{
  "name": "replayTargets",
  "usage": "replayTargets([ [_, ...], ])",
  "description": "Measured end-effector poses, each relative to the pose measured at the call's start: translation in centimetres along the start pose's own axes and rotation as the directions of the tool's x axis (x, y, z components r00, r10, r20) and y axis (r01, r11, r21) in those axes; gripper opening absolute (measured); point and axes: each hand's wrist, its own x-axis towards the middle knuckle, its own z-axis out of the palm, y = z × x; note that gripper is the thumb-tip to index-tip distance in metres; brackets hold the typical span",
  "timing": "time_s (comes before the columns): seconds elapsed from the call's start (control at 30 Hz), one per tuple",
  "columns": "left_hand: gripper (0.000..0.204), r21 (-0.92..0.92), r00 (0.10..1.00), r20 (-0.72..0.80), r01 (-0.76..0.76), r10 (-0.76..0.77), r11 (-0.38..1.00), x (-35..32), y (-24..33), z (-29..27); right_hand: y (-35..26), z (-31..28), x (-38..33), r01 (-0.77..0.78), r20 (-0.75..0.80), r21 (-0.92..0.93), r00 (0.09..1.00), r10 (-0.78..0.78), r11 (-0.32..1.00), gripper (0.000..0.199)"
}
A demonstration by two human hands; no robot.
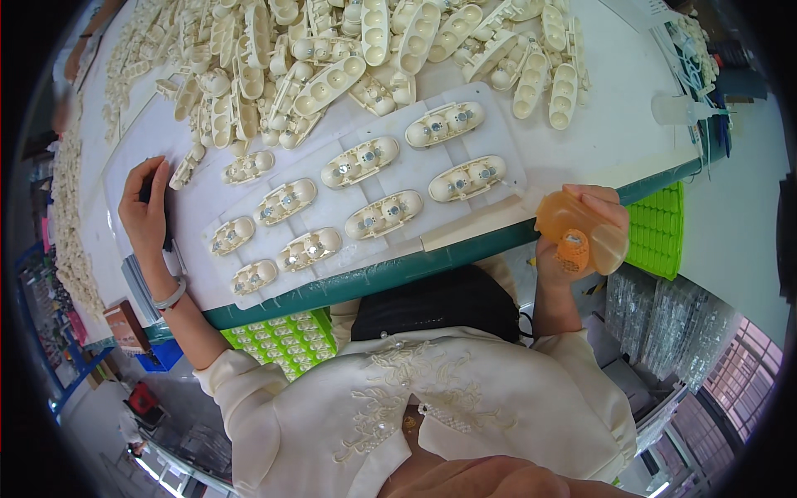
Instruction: Applying liquid adhesive from a nozzle bottle onto specific points of molded white plastic housing trays containing electronic contact boards, and sorting them into organizing trays.
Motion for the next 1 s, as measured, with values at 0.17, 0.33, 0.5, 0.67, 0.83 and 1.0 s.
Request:
replayTargets([
  [0.17, 0.017, 0.001, 1.0, -0.003, -0.016, 0.016, 1.0, -0.1, 0.1, -0.1, -0.2, 0.0, -0.4, -0.102, -0.056, 0.008, 0.993, 0.102, 0.995, 0.04],
  [0.33, 0.017, 0.007, 1.0, 0.003, -0.015, 0.015, 1.0, 0.1, 0.0, 0.0, -0.5, 0.1, 0.3, 0.069, 0.043, -0.185, 0.997, -0.063, 0.98, 0.04],
  [0.5, 0.017, -0.001, 1.0, -0.001, -0.015, 0.015, 1.0, 0.0, -0.1, 0.0, -0.7, 0.0, -0.8, 0.042, 0.008, -0.182, 0.999, -0.041, 0.982, 0.04],
  [0.67, 0.017, 0.001, 1.0, -0.003, -0.022, 0.022, 1.0, -0.1, -0.3, -0.1, -1.1, -0.3, -0.6, 0.051, 0.067, -0.165, 0.997, -0.04, 0.985, 0.038],
  [0.83, 0.017, 0.001, 1.0, -0.004, -0.007, 0.007, 1.0, -0.2, 0.0, -0.4, -1.1, -0.5, -1.0, -0.202, -0.14, 0.197, 0.963, 0.231, 0.959, 0.043],
  [1.0, 0.017, -0.004, 0.999, -0.004, -0.042, 0.042, 0.999, 0.3, 0.2, 0.1, -1.1, -1.5, 0.3, -0.265, -0.175, 0.353, 0.923, 0.342, 0.897, 0.048],
])
